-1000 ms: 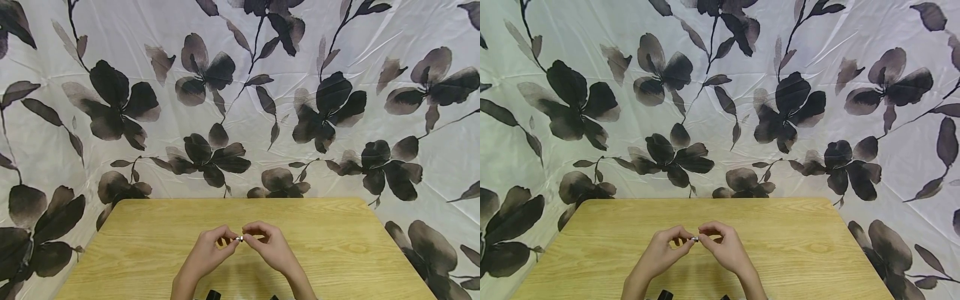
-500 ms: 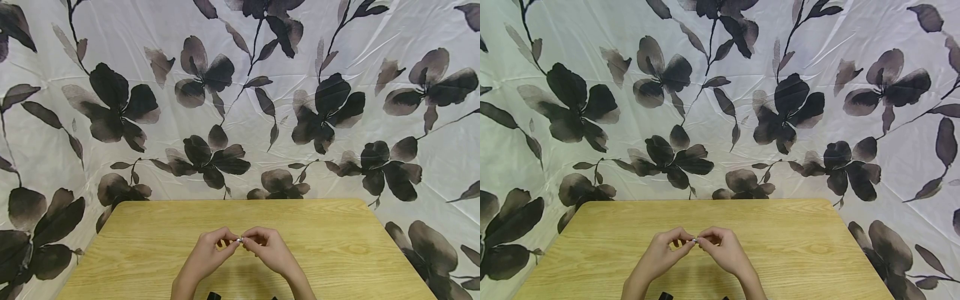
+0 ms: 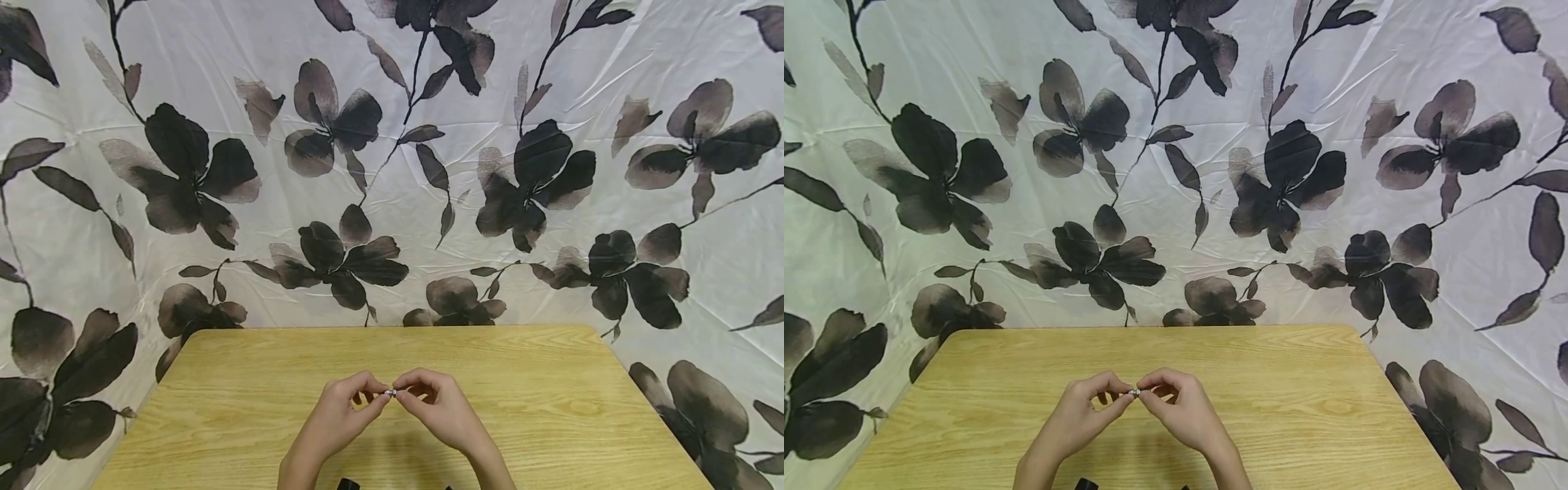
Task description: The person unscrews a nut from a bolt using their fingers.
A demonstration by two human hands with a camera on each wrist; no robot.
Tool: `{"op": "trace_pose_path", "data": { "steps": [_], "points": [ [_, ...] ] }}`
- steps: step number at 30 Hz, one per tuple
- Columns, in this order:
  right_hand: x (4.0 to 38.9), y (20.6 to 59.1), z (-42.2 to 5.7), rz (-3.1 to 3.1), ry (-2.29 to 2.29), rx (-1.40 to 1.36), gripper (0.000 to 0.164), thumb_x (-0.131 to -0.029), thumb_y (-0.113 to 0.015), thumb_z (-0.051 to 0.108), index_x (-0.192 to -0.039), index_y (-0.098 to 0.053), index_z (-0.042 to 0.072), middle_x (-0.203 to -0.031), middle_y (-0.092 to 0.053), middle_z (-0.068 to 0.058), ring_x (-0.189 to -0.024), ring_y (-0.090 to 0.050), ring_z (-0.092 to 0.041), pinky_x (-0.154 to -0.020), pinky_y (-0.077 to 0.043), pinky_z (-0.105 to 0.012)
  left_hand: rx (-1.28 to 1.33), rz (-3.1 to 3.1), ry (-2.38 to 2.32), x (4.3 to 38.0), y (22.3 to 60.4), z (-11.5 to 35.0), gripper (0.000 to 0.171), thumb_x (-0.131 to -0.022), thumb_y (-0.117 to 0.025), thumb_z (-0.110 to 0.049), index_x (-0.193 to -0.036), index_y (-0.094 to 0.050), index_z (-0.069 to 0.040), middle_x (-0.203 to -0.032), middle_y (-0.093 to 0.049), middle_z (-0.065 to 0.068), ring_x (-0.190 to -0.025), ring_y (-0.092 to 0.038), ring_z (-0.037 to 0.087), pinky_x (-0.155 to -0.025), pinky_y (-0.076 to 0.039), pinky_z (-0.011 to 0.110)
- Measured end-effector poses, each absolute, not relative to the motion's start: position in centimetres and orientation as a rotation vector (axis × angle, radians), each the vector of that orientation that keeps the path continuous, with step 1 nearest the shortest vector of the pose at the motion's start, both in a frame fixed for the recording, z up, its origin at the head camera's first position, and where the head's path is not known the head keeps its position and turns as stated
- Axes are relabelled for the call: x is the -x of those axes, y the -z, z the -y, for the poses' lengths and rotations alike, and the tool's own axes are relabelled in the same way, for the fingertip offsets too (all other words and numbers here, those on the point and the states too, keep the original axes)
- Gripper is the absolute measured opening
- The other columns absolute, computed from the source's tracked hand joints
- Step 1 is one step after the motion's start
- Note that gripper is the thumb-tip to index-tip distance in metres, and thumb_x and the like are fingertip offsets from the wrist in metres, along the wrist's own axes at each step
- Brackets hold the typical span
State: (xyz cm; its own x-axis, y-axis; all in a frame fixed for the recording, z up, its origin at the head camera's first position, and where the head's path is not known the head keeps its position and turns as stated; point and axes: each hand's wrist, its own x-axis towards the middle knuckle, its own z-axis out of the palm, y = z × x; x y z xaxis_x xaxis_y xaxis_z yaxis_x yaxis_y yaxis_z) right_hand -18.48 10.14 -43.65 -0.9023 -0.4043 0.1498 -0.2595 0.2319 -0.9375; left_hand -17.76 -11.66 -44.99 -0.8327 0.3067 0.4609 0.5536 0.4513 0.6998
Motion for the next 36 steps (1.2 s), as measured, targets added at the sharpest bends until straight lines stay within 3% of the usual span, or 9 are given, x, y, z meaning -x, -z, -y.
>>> {"op": "trace_pose_path", "data": {
  "steps": [5,14,29,36],
  "points": [
    [18.42,43.51,-10.12,-2.366,1.803,0.622,0.02,-0.1,-0.069,0.026,-0.115,-0.074,0.012,-0.112,-0.074,-0.009,-0.097,-0.069,-0.015,-0.08,-0.056,-0.028,0.743,2.427,1.326,17.74,45.03,11.67,0.009,-0.096,-0.074,-0.015,-0.095,-0.073,-0.024,-0.089,-0.075,-0.014,-0.077,-0.062,-0.001,-0.068,-0.053,0.029],
    [18.63,43.78,-10.16,-2.371,1.713,0.578,0.026,-0.102,-0.065,0.032,-0.105,-0.078,0.01,-0.094,-0.075,-0.01,-0.069,-0.062,-0.019,-0.065,-0.053,-0.028,0.725,2.445,1.341,17.6,44.83,11.75,0.004,-0.099,-0.071,-0.027,-0.097,-0.074,-0.025,-0.09,-0.076,-0.015,-0.078,-0.063,-0.001,-0.068,-0.053,0.029],
    [18.54,43.76,-9.94,-2.352,1.772,0.649,0.018,-0.098,-0.072,0.018,-0.114,-0.073,0.011,-0.102,-0.075,-0.012,-0.082,-0.069,-0.015,-0.069,-0.053,-0.025,0.742,2.406,1.317,17.6,44.83,11.74,0.013,-0.095,-0.074,-0.014,-0.095,-0.072,-0.027,-0.088,-0.076,-0.015,-0.077,-0.063,-0.002,-0.068,-0.054,0.031],
    [18.55,43.71,-9.92,-2.361,1.774,0.644,0.02,-0.099,-0.07,0.023,-0.114,-0.074,0.01,-0.102,-0.074,-0.011,-0.08,-0.066,-0.011,-0.07,-0.052,-0.025,0.75,2.391,1.315,17.58,44.75,11.78,0.014,-0.095,-0.075,-0.014,-0.095,-0.072,-0.027,-0.089,-0.076,-0.014,-0.077,-0.063,-0.001,-0.068,-0.054,0.03]
  ]
}}
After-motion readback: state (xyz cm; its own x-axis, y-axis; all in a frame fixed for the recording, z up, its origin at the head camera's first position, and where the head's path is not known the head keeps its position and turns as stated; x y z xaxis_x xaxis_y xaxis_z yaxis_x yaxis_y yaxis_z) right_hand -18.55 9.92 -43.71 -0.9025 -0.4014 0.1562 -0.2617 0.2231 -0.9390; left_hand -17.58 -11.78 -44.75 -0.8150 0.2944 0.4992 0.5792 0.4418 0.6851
